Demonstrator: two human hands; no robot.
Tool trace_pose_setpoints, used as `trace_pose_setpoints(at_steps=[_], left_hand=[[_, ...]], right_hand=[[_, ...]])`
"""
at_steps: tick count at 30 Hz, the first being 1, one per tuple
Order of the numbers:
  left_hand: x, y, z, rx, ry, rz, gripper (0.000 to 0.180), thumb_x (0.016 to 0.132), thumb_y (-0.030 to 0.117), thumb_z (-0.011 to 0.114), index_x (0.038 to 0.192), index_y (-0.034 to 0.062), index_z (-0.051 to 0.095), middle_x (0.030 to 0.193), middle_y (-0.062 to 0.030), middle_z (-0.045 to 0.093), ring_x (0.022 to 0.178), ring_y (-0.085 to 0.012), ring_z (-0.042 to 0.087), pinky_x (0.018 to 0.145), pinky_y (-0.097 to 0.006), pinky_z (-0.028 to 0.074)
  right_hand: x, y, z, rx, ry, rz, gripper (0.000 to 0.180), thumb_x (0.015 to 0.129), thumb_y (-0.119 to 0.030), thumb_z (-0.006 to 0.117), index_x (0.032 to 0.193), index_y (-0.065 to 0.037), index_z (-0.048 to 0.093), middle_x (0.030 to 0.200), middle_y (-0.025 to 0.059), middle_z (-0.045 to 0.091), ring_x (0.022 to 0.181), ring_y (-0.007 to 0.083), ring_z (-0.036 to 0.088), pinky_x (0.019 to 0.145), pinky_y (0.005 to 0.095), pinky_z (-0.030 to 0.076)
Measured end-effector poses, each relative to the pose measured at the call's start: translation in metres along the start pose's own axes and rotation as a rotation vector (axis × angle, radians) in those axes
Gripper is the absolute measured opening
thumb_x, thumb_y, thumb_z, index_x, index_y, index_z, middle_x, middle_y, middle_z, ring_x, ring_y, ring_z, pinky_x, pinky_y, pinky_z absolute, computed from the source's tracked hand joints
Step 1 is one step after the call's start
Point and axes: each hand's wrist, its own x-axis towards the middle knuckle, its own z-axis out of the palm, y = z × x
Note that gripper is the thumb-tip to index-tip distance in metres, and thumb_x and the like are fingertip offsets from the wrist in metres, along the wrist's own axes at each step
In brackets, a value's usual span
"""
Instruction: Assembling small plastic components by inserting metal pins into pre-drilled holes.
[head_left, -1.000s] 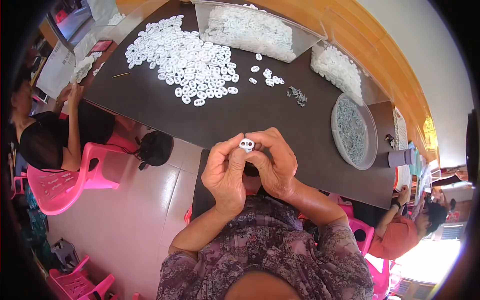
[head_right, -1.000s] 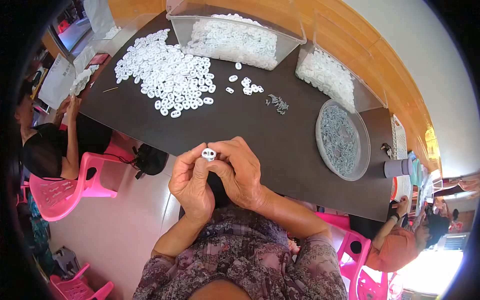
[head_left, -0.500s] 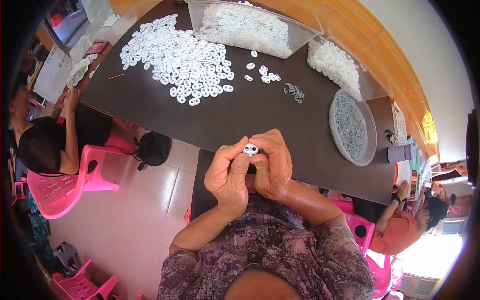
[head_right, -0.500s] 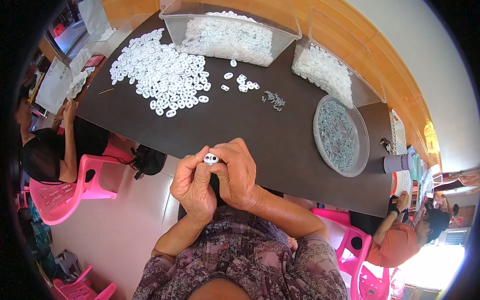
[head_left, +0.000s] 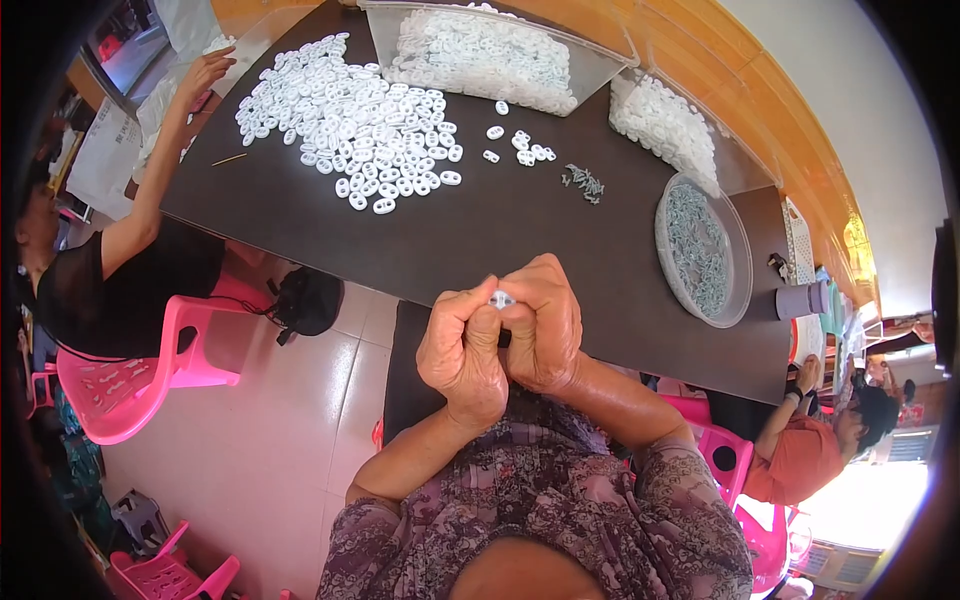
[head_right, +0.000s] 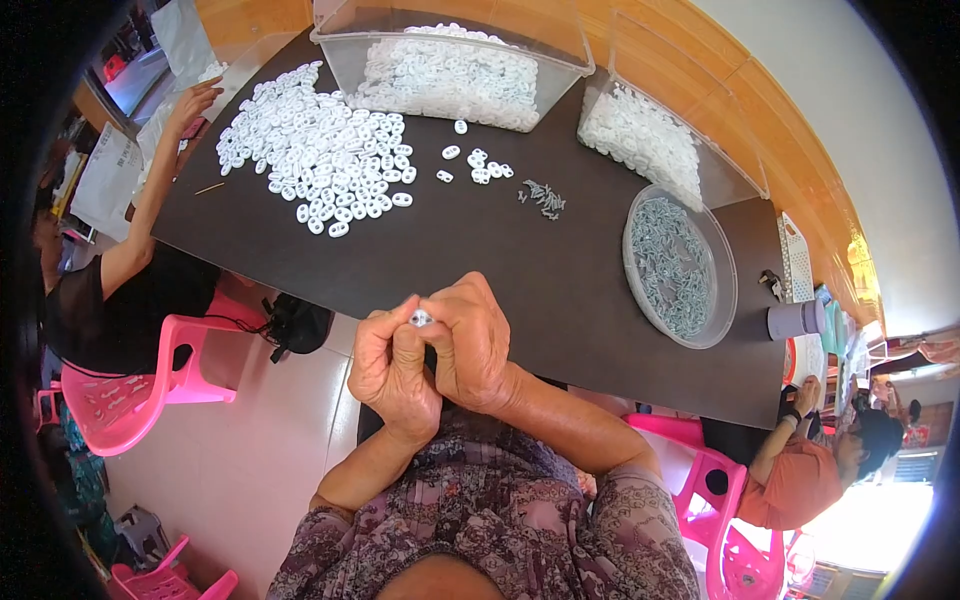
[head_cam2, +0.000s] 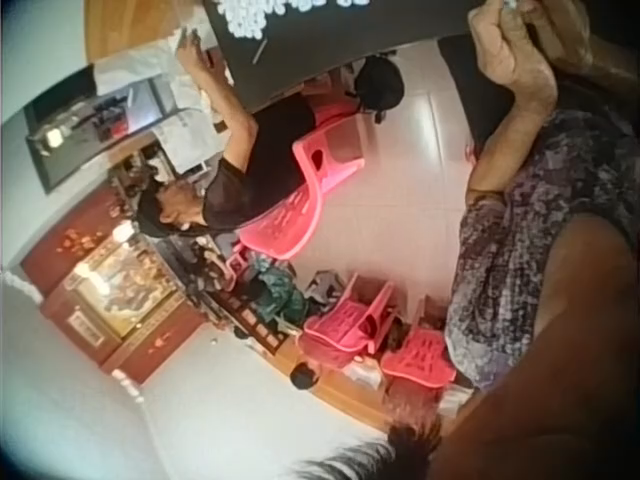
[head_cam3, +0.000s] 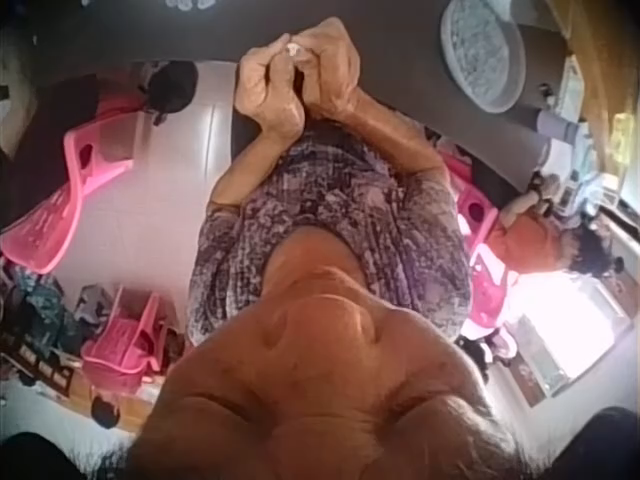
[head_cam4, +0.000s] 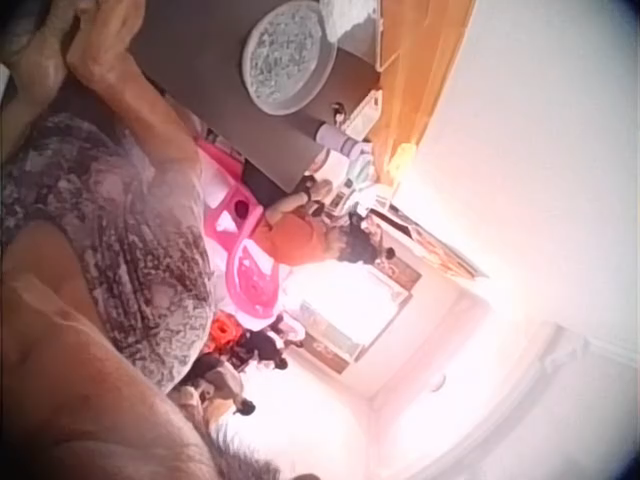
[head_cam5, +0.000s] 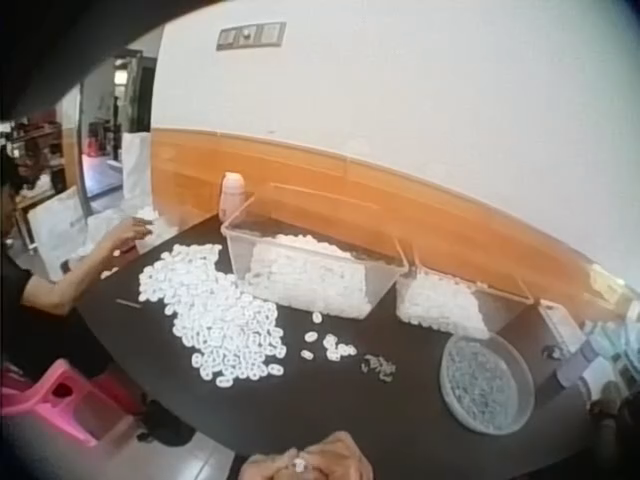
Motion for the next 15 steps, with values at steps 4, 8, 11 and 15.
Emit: trace_pose_setpoints(at_steps=[4,8,11,15], left_hand=[[0.001,0.002,-0.003,-0.078,-0.017,-0.045,0.019,0.092,0.009,0.055,0.105,-0.0048,0.059,0.083,-0.0011,0.052,0.072,-0.0067,0.046,0.065,-0.020,0.040],[0.002,0.012,-0.004,-0.133,-0.048,-0.101,0.022,0.094,0.012,0.053,0.108,-0.0045,0.057,0.083,0.0002,0.051,0.077,-0.0059,0.048,0.071,-0.021,0.042],[0.001,0.009,-0.007,-0.146,-0.054,-0.142,0.022,0.094,0.011,0.052,0.109,-0.0045,0.057,0.088,-0.0018,0.054,0.080,-0.0069,0.051,0.074,-0.021,0.043],[0.006,0.009,-0.006,-0.115,-0.067,-0.106,0.024,0.093,0.009,0.053,0.113,-0.0047,0.057,0.093,-0.0044,0.058,0.083,-0.0083,0.053,0.075,-0.021,0.044]], right_hand=[[0.003,-0.002,-0.002,-0.015,-0.037,-0.004,0.024,0.081,-0.004,0.063,0.102,0.002,0.052,0.085,0.0137,0.056,0.066,0.0249,0.051,0.056,0.0332,0.043],[0.011,-0.014,-0.003,0.027,-0.043,0.027,0.029,0.080,-0.003,0.064,0.105,0.003,0.052,0.090,0.0157,0.057,0.070,0.0256,0.052,0.060,0.0327,0.045],[0.010,-0.012,-0.002,0.064,-0.037,0.068,0.030,0.078,-0.002,0.065,0.105,0.003,0.053,0.091,0.0156,0.058,0.069,0.0251,0.052,0.060,0.0325,0.045],[0.010,-0.009,-0.009,0.081,-0.017,0.117,0.028,0.076,0.000,0.066,0.101,0.002,0.056,0.088,0.0148,0.059,0.068,0.0253,0.053,0.060,0.0327,0.046]])
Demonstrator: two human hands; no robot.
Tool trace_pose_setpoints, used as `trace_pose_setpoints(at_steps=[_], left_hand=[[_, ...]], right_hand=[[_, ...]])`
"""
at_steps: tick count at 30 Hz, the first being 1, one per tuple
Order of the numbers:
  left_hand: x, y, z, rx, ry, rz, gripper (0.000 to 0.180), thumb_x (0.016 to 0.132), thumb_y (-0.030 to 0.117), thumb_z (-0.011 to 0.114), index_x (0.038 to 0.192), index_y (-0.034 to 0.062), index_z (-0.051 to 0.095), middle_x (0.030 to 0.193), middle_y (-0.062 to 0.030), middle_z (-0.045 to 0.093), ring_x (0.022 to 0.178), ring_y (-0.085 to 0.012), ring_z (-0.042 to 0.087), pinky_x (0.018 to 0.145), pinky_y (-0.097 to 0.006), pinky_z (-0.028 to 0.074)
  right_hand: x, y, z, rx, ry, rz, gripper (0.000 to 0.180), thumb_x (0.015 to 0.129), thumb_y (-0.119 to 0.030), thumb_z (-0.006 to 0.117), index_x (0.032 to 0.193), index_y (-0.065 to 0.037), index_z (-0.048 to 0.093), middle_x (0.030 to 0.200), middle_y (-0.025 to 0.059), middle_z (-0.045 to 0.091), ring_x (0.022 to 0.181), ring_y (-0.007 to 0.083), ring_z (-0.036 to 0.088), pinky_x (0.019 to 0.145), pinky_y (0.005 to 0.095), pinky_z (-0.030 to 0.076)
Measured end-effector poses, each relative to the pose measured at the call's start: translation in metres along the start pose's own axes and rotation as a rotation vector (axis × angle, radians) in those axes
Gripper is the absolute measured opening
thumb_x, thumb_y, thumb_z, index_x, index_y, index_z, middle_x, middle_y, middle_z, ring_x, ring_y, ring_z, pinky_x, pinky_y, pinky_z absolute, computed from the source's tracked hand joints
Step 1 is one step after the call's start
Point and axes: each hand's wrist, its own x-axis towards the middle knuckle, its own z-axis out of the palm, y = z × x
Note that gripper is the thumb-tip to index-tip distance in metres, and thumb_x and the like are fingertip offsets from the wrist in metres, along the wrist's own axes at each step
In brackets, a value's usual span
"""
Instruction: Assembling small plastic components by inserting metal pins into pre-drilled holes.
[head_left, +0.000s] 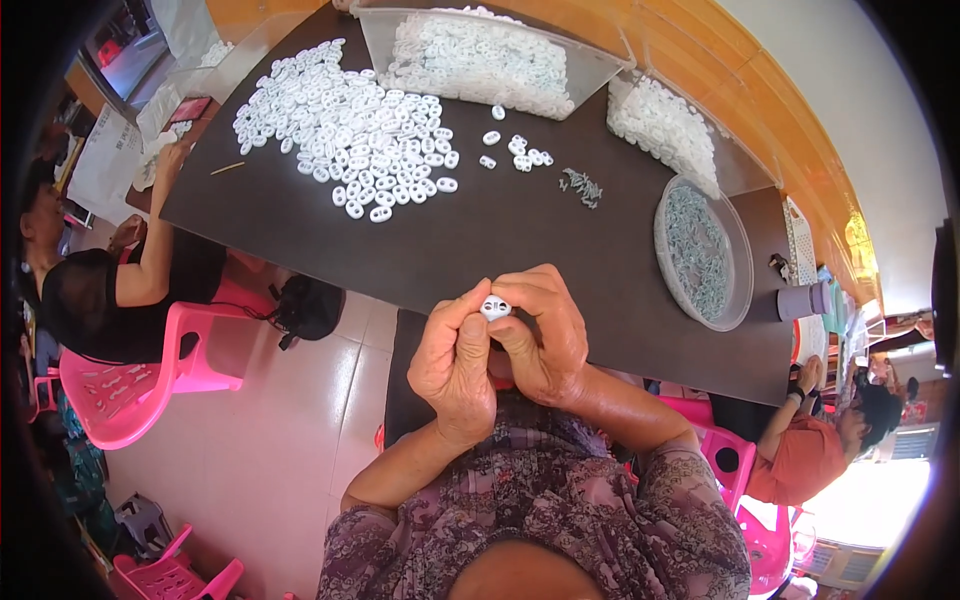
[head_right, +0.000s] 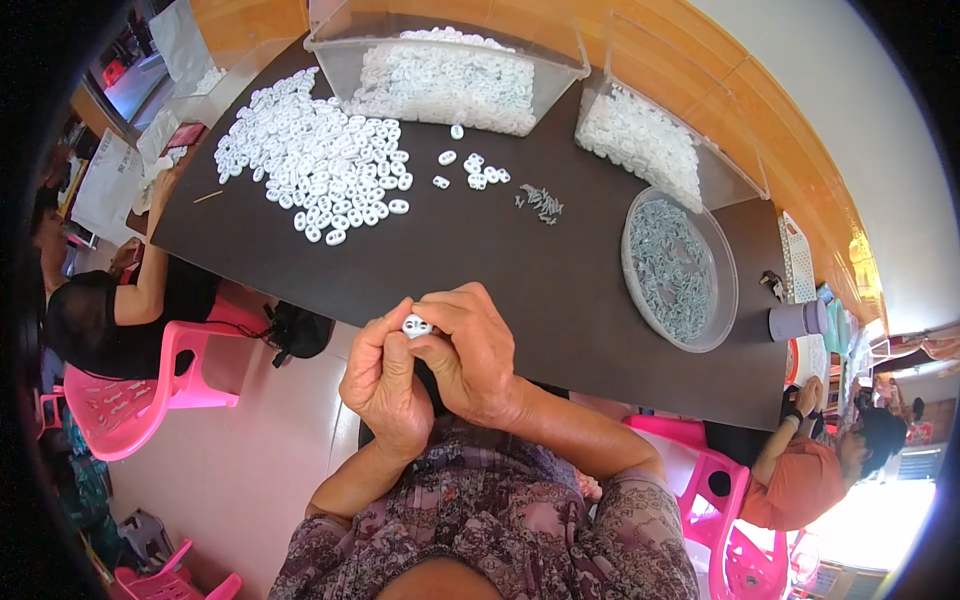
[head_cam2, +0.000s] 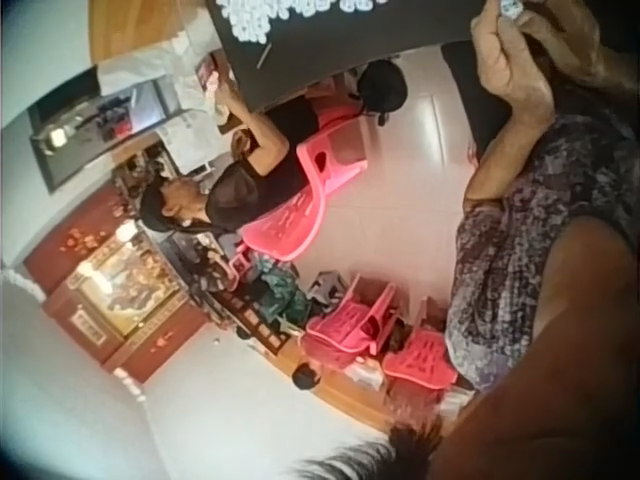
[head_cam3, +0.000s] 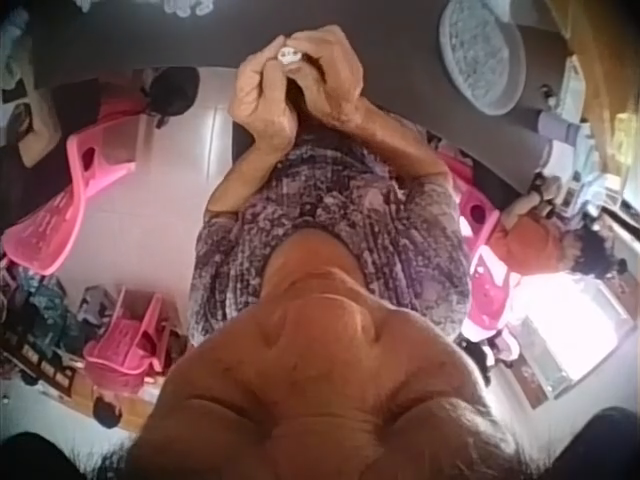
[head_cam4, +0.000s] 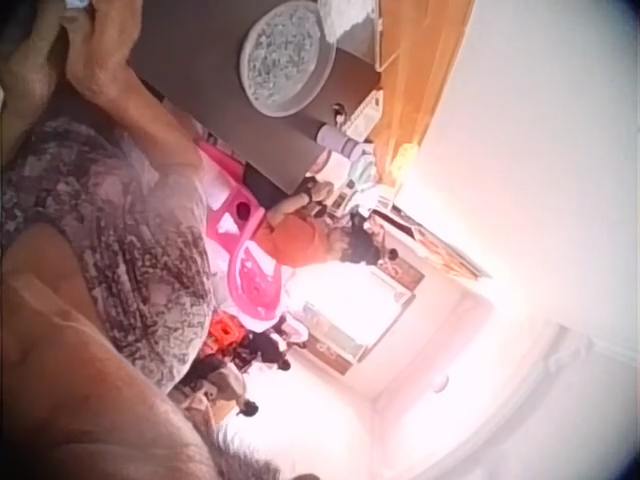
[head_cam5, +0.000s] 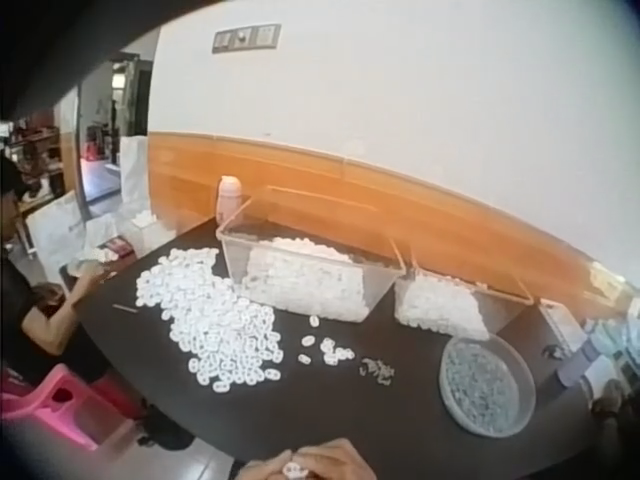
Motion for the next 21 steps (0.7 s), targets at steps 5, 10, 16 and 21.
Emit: trace_pose_setpoints(at_steps=[5,10,16,21], left_hand=[[0.017,-0.001,0.004,0.180,-0.220,-0.170,0.025,0.092,0.004,0.052,0.115,-0.0044,0.057,0.094,-0.0088,0.061,0.078,-0.0122,0.058,0.070,-0.023,0.048],[0.078,-0.023,-0.007,0.651,-0.285,0.163,0.017,0.080,-0.001,0.061,0.097,0.0007,0.063,0.074,-0.0112,0.059,0.064,-0.0225,0.060,0.058,-0.030,0.047],[0.143,-0.052,0.016,0.984,-0.369,0.647,0.016,0.065,-0.005,0.056,0.075,0.0057,0.061,0.066,-0.0102,0.052,0.065,-0.0280,0.052,0.060,-0.038,0.041],[0.164,-0.073,0.027,1.239,-0.671,0.736,0.009,0.062,-0.001,0.060,0.065,0.0072,0.060,0.067,-0.0069,0.053,0.071,-0.0250,0.050,0.069,-0.037,0.037]], right_hand=[[0.012,0.011,-0.038,-0.181,-0.064,0.135,0.014,0.076,0.006,0.063,0.089,0.002,0.060,0.083,0.0116,0.061,0.068,0.0203,0.056,0.061,0.0291,0.045],[0.073,0.051,-0.119,-0.653,0.103,0.124,0.014,0.082,-0.002,0.063,0.095,0.000,0.063,0.086,0.0069,0.063,0.072,0.0111,0.054,0.068,0.0234,0.044],[0.142,0.131,-0.228,-0.868,0.273,0.139,0.016,0.082,-0.012,0.063,0.094,-0.003,0.065,0.089,0.0140,0.066,0.083,0.0243,0.063,0.073,0.0328,0.047],[0.144,0.179,-0.249,-1.227,0.053,0.257,0.016,0.078,-0.011,0.062,0.091,-0.004,0.067,0.081,0.0149,0.066,0.074,0.0331,0.063,0.070,0.0392,0.048]])
